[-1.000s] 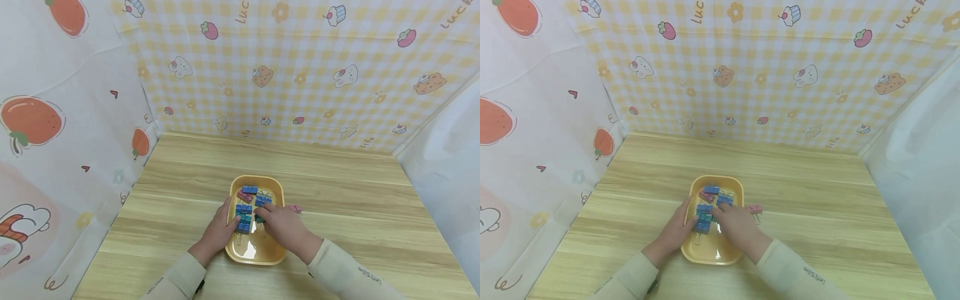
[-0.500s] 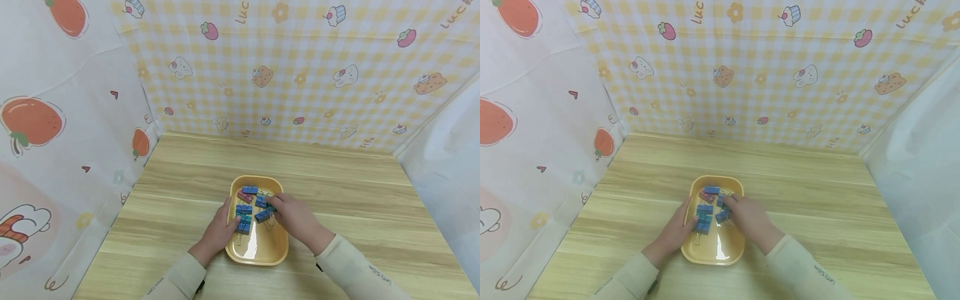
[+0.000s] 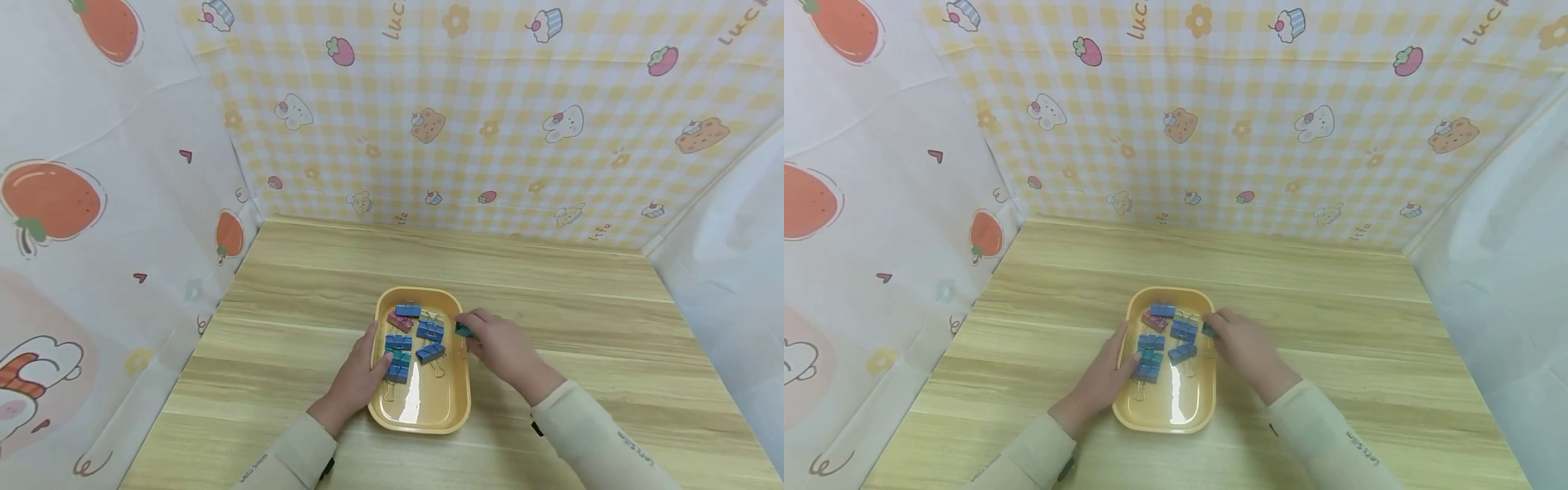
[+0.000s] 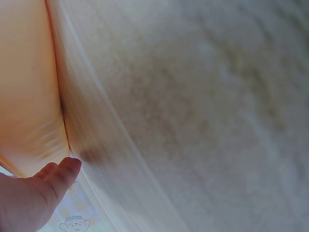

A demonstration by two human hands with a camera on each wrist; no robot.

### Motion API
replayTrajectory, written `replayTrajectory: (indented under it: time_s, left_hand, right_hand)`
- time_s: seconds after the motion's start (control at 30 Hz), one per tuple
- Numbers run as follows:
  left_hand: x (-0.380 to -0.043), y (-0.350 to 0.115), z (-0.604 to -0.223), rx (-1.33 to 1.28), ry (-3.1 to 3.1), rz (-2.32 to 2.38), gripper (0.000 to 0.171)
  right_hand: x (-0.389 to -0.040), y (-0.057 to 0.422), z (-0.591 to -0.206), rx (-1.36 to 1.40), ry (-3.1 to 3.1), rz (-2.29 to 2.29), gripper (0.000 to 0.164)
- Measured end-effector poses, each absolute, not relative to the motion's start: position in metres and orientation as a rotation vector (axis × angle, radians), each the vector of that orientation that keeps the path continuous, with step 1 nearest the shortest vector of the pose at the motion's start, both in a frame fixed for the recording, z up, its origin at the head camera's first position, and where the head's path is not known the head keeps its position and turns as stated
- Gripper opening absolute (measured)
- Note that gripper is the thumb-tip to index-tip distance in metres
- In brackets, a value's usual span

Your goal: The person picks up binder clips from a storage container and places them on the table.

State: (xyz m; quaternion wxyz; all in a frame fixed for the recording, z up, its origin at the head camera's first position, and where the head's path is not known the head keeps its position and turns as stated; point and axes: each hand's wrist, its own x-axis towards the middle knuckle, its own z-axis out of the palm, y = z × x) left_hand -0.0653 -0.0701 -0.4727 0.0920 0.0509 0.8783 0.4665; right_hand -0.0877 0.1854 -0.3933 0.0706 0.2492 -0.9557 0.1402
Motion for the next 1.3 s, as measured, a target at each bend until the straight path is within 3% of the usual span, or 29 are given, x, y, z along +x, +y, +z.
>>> replayTrajectory:
  time_s: [1.3]
  left_hand:
    - [-0.067,-0.070,-0.475,0.130,2.607,1.347,0.068]
  right_hand:
    - [-0.099,0.251,-0.440,0.587,-2.999,0.307,0.037]
